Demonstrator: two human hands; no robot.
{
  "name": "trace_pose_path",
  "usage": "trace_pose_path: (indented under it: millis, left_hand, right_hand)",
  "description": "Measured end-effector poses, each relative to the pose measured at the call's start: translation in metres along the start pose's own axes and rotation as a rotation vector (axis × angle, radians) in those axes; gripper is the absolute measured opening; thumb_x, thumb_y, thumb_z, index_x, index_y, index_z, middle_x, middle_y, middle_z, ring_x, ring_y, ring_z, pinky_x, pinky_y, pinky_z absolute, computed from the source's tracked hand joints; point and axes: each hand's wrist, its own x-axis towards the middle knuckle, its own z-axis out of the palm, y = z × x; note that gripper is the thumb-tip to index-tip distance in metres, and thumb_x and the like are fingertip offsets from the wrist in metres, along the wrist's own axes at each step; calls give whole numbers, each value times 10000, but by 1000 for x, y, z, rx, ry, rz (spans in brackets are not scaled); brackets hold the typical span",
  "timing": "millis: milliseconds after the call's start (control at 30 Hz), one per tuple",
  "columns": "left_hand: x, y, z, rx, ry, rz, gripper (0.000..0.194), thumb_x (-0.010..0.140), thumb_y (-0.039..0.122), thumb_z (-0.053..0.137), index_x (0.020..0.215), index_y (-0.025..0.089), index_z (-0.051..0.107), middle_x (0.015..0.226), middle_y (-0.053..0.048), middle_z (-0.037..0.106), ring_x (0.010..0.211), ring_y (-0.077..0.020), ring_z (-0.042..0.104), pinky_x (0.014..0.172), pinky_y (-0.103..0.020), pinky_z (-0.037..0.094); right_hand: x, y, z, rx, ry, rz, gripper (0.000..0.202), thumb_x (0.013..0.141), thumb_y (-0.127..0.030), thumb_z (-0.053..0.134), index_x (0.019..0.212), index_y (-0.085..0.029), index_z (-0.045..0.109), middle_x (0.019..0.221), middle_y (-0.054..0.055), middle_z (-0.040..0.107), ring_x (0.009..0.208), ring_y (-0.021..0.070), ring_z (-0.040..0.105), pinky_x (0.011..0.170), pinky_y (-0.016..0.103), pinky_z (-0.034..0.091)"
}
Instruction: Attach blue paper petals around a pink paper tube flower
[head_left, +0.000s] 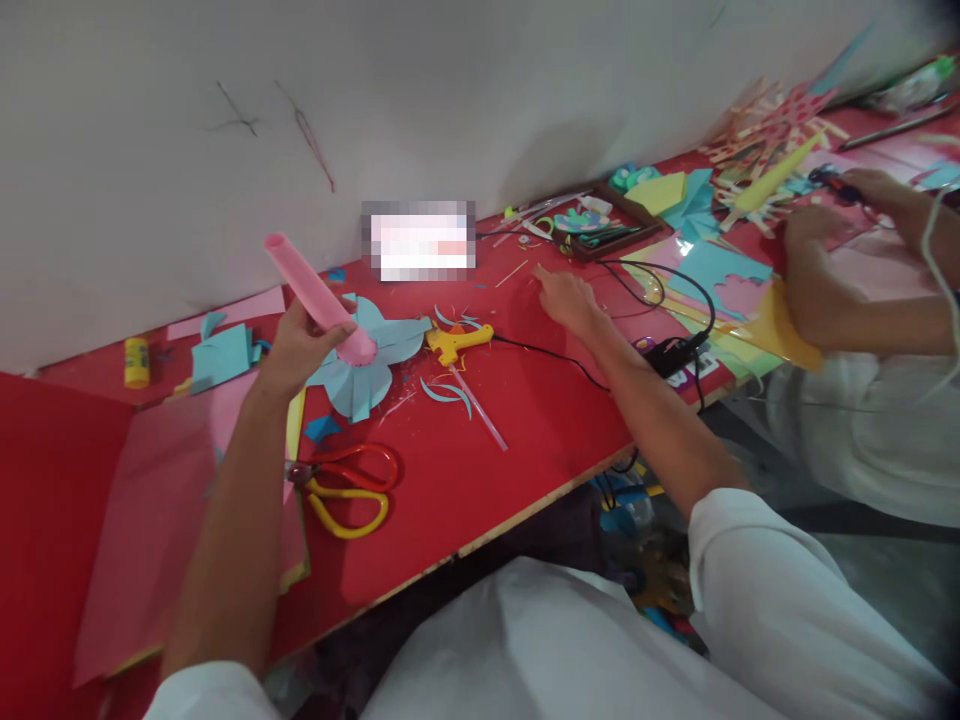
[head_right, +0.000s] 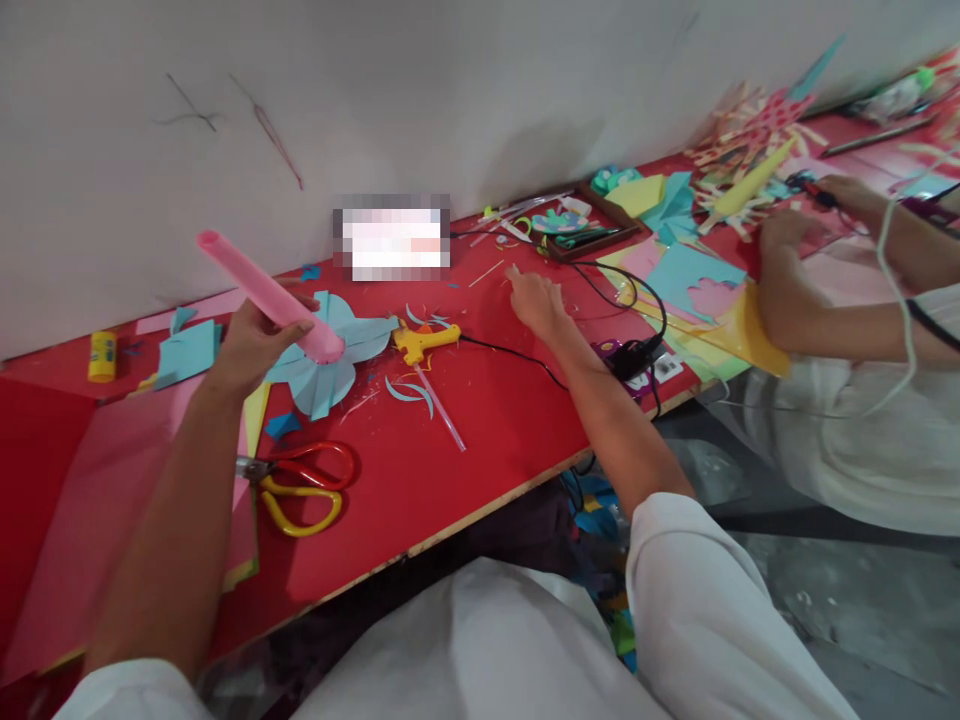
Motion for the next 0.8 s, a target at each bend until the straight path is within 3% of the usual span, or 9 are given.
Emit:
trace_pose_path:
  millis: [133,233,367,467,633,800]
  left_hand:
    - [-1,3,2,-8,44,23,507,724,484,896,1109,234,680,1050,-75,762,965,-242,726,806,-403,621]
    - [1,4,3,-22,105,84,448,727,491,885,1035,233,687,1039,-81,755,959,-231,714,812,-386,627]
    - [1,-1,5,5,137,86,461,723,466,884,1066,239,675,1018,-69,752,928,-222,718,801,-373,632]
    - [-1,-7,7,28,129,75,489,724,466,875,1094,228,661,1010,-65,750,919,-213,722,813,-361,632]
    - [-2,-12,13,25,160,94,517,765,489,850,1148,219,632,1037,-80,751,944,-211,732,831,-334,634]
    - [-7,-11,22,47,213,106,503,805,495,835,1162,224,608,1075,-81,752,971,-208,743,846,-316,637]
  right_hand:
    - [-9,-26,-4,235,74,-179,447,969,-126,411,1275,-195,729,1192,153,759,1068,279,685,949,427,492]
    - [-26,-56,-9,388,38,-323,457,936,-96,422,1325,-199,638,1108,99,777,993,241,698,903,377,501]
    - [-49,-89,-8,356,-112,-563,481,863,-94,565,1327,-218,575,1146,91,755,1062,250,677,911,361,499]
    - [-54,-102,1,283,-118,-634,487,906,-149,619,1385,-211,564,1252,132,720,1129,281,657,987,407,501]
    - [-54,-103,16,275,-112,-648,522,978,-127,538,1495,-197,511,1242,153,711,1108,277,661,980,424,529]
    - [-55,-64,15,288,-50,-561,447,973,-108,523,1409,-192,570,1295,164,689,1154,285,654,1013,454,530]
